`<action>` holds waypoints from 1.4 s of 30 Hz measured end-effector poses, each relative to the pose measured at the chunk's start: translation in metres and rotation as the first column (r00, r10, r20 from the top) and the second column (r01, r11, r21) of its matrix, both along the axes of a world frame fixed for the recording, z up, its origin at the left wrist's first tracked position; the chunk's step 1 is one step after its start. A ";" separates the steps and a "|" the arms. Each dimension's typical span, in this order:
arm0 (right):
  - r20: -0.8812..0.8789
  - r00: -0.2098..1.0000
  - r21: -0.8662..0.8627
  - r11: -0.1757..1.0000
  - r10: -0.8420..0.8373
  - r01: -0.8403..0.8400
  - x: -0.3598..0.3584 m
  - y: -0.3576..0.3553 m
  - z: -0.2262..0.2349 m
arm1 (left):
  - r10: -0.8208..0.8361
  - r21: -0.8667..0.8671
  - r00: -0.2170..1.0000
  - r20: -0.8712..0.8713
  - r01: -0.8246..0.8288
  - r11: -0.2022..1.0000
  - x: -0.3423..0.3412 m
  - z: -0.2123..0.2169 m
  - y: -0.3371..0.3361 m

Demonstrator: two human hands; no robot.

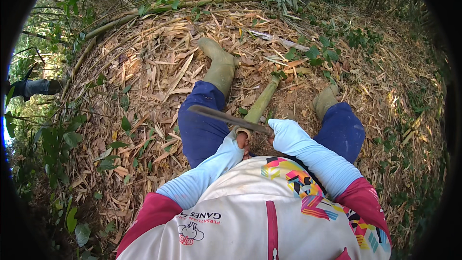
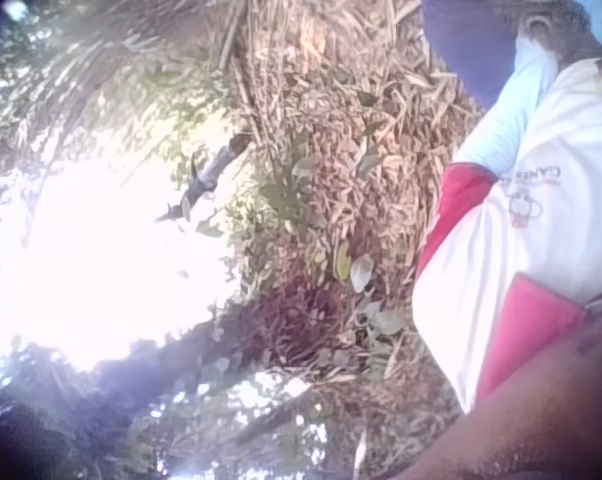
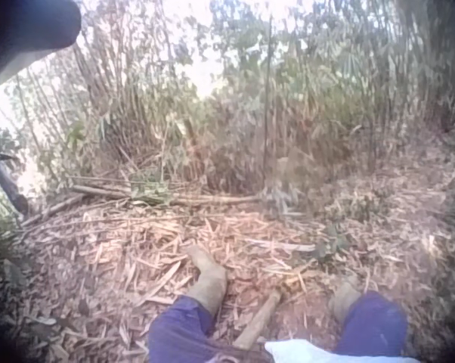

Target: The person sits on the forest floor and uses a machete to split a section of bamboo. They first cut the bamboo into a shorter segment, then split it lengthwise into thin strips, and finally separate the strips further.

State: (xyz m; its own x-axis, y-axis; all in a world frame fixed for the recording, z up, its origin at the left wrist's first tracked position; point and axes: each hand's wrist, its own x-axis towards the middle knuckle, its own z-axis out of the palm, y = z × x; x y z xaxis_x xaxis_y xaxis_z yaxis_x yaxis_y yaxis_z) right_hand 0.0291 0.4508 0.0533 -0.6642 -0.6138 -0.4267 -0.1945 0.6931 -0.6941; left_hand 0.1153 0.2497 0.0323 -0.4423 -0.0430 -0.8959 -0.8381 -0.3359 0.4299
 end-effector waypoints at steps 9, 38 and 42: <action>-0.072 0.978 -0.016 0.981 -0.195 0.194 0.007 0.004 -0.019 | 0.056 0.010 0.998 -0.038 -0.055 0.998 -0.003 0.000 0.008; 0.013 1.000 -0.033 0.999 0.006 -0.006 0.014 0.025 -0.004 | -0.475 -0.372 0.873 -0.114 0.406 0.835 0.012 -0.003 -0.001; 0.019 1.000 0.055 0.998 0.004 -0.005 0.004 0.020 0.003 | -0.585 -0.517 0.803 -0.112 0.456 0.725 0.004 0.007 0.002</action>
State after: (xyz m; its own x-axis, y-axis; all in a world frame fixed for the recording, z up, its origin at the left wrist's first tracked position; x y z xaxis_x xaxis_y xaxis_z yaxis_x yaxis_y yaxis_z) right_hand 0.0327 0.4709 0.0561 -0.6528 -0.5924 -0.4721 -0.1853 0.7292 -0.6588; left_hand 0.1194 0.2519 0.0391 -0.7183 -0.0985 -0.6888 -0.6616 0.4031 0.6323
